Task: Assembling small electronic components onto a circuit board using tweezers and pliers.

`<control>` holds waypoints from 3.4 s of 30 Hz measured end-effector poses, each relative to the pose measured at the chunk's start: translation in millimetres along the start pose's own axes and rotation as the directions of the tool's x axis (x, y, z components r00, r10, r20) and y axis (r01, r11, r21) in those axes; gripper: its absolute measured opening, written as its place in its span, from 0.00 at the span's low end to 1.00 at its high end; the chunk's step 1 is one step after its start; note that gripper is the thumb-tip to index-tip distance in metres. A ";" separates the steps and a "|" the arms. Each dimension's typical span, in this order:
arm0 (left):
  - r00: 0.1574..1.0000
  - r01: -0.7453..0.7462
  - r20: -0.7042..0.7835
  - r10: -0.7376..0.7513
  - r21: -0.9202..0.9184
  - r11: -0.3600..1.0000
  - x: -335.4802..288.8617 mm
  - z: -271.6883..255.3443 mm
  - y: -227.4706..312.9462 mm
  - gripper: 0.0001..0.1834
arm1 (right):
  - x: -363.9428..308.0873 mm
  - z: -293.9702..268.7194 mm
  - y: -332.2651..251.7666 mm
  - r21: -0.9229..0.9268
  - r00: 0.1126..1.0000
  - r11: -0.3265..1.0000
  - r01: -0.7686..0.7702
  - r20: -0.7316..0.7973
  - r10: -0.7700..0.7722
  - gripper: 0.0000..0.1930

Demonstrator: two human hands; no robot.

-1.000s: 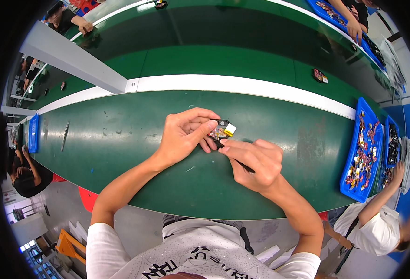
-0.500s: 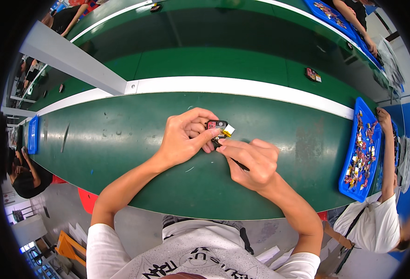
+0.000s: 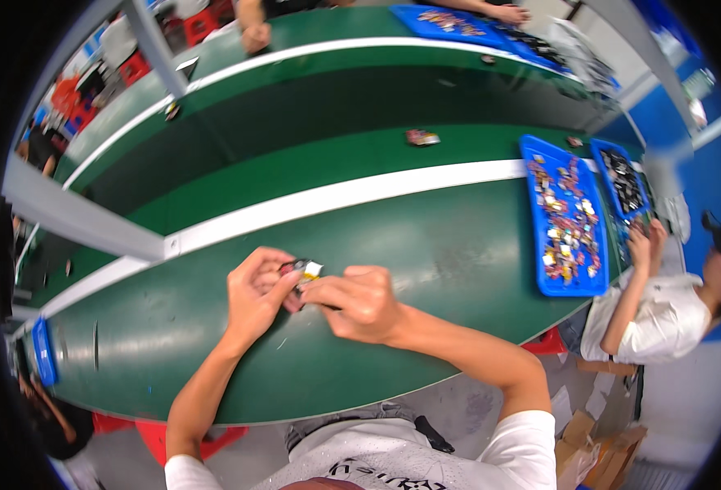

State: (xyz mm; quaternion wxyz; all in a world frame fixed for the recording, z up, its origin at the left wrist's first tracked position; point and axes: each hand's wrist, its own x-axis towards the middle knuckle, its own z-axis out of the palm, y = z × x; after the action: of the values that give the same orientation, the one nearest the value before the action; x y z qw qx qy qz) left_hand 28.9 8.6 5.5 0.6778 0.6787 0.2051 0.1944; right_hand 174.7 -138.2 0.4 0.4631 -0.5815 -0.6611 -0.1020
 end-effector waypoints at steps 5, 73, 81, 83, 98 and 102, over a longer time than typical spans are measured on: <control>0.998 0.030 -0.054 -0.031 -0.015 0.999 -0.7 -0.2 -3.1 0.08 | -6.5 6.5 4.1 0.053 0.998 0.998 0.031 -0.047 -0.029 0.12; 0.986 0.138 -0.085 -0.142 -0.054 0.989 22.7 -6.9 7.8 0.12 | 7.4 -8.7 -5.9 0.592 0.846 0.696 -0.407 -0.044 0.532 0.08; 0.992 -0.019 -0.130 0.008 -0.083 0.996 1.2 0.8 -7.4 0.10 | 6.7 -8.7 2.6 0.526 0.798 0.679 -0.512 -0.002 0.603 0.08; 0.990 -0.022 -0.142 0.012 -0.068 0.997 0.3 -0.6 -8.4 0.10 | 4.8 -6.8 3.8 0.492 0.804 0.698 -0.521 0.007 0.595 0.08; 0.994 -0.062 -0.094 0.054 -0.079 0.995 -1.5 2.5 -2.0 0.09 | 2.2 -4.3 -0.1 0.355 0.794 0.749 -0.559 -0.029 0.607 0.08; 0.995 -0.066 -0.086 0.058 -0.093 0.993 -2.5 2.5 -3.5 0.10 | 1.7 -2.1 0.5 0.357 0.784 0.739 -0.572 -0.028 0.620 0.08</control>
State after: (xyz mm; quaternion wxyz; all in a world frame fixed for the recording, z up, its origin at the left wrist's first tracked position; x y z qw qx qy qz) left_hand 28.1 5.1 2.0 0.6941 0.6427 0.2026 0.2531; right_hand 176.3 -138.3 2.6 0.6081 -0.6677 -0.4118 0.1218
